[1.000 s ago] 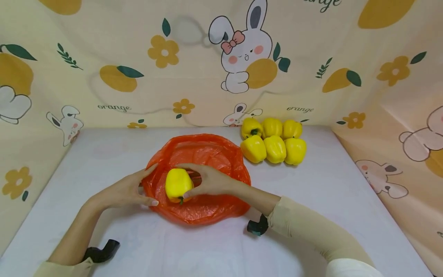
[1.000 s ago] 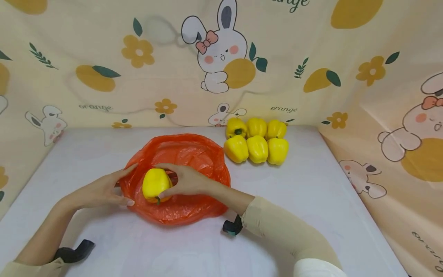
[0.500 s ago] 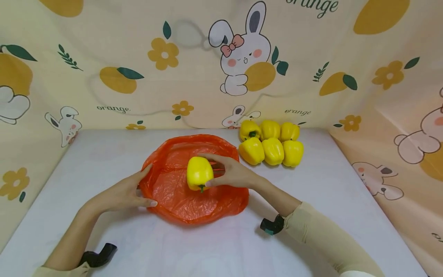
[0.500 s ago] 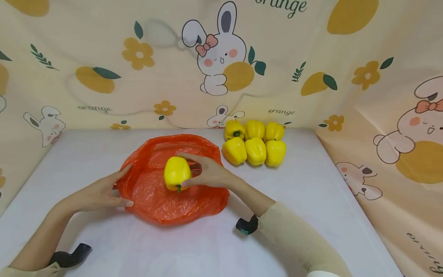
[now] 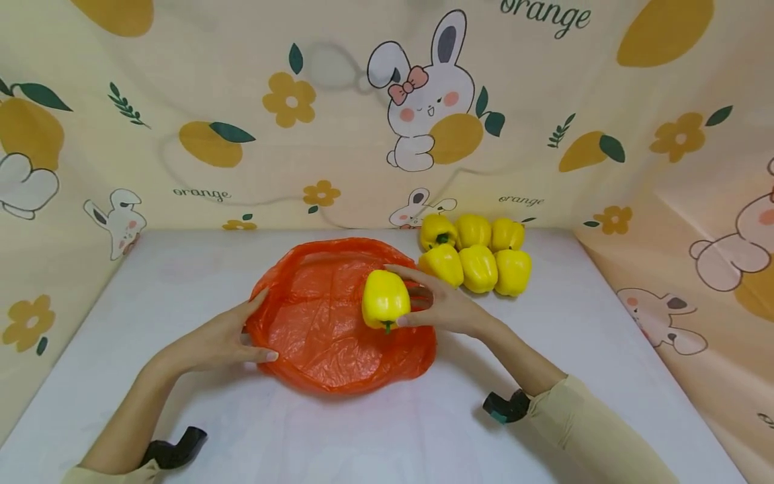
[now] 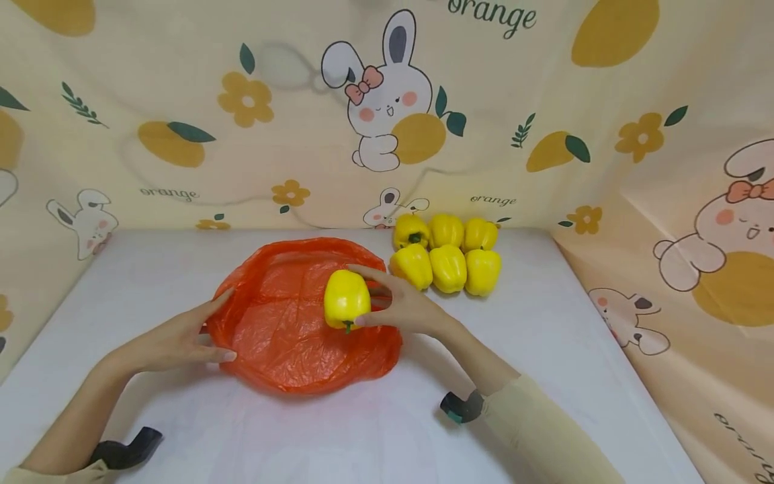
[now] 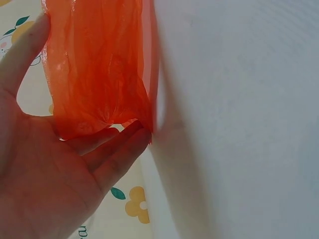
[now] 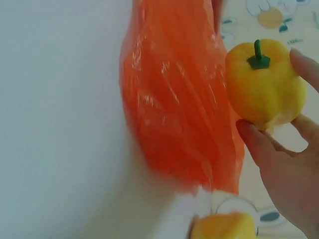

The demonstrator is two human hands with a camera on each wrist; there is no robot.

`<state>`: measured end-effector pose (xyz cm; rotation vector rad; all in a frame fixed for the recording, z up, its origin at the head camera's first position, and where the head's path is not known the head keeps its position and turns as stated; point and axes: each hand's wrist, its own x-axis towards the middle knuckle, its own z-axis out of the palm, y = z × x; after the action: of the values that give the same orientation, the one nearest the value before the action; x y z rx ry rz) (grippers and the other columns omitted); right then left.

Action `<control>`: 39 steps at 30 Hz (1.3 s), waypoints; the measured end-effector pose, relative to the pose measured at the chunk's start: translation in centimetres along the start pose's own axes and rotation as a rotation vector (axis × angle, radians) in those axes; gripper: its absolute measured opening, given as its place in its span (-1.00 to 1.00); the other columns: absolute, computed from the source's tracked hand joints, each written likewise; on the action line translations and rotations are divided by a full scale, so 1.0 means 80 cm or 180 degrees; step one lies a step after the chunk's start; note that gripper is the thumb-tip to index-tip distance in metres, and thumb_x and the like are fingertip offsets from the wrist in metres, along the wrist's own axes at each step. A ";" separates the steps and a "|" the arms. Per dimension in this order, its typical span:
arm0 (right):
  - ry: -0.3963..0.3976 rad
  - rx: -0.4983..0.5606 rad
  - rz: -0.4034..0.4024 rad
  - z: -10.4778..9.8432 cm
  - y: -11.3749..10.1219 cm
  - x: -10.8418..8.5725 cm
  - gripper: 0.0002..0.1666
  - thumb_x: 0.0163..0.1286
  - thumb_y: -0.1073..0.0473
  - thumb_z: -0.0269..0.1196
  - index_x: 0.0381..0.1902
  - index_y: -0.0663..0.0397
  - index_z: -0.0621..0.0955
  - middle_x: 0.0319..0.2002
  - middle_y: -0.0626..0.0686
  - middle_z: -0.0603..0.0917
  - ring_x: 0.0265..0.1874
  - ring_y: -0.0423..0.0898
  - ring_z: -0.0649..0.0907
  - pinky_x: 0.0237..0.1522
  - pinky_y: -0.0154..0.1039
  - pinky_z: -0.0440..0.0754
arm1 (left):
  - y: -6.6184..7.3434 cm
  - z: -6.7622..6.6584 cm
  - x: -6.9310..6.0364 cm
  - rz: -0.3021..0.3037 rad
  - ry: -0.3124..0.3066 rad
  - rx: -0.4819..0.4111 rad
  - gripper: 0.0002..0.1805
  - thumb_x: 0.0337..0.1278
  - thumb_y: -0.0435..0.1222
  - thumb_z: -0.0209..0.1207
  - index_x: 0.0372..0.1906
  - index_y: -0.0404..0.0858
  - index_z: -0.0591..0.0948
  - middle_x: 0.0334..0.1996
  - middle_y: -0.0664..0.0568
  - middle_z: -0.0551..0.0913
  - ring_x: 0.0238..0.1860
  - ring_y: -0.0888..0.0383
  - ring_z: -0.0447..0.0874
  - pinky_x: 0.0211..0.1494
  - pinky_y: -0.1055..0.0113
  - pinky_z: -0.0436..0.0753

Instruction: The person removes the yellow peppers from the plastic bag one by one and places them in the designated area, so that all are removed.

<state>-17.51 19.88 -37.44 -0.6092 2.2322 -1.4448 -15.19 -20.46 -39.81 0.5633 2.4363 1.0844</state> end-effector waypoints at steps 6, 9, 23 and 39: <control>0.0212 0.0014 0.0014 -0.025 0.008 -0.022 0.01 0.20 0.09 0.47 0.53 -0.35 0.24 0.42 -0.09 0.34 0.32 0.07 0.43 0.30 0.00 0.47 | 0.001 -0.001 0.001 -0.0002 0.0011 -0.0024 0.26 -0.01 0.04 0.44 0.57 -0.37 -0.10 0.50 -0.35 0.08 0.32 -0.29 0.37 0.05 0.08 0.69; 0.0254 0.0034 0.0000 -0.035 0.014 -0.031 0.02 0.20 0.11 0.46 0.53 -0.36 0.22 0.41 -0.09 0.35 0.33 0.07 0.41 0.30 0.01 0.47 | 0.001 -0.003 0.000 -0.0032 -0.0011 -0.0052 0.26 0.00 0.04 0.44 0.58 -0.36 -0.11 0.50 -0.36 0.07 0.30 -0.29 0.39 0.05 0.09 0.69; 0.0563 -0.0145 0.0280 -0.073 0.051 -0.074 -0.02 0.22 0.09 0.46 0.52 -0.32 0.26 0.41 0.05 0.35 0.33 0.17 0.40 0.30 0.04 0.45 | -0.003 -0.004 -0.005 0.0051 -0.0003 -0.0135 0.24 0.00 0.01 0.45 0.59 -0.29 -0.10 0.52 -0.34 0.03 0.33 -0.32 0.35 0.13 0.01 0.64; 0.0545 -0.0277 0.0451 -0.087 0.081 -0.096 0.00 0.27 0.09 0.43 0.56 -0.14 0.19 0.49 0.17 0.24 0.31 0.28 0.43 0.30 0.18 0.40 | -0.004 -0.004 -0.009 0.0140 0.0010 -0.0079 0.19 -0.01 0.02 0.46 0.59 -0.22 -0.02 0.51 -0.32 0.06 0.35 -0.32 0.32 0.16 -0.01 0.61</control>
<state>-15.98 31.74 -39.98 -0.3569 2.4267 -1.3809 -14.79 -21.22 -39.74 0.6103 2.4202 1.1325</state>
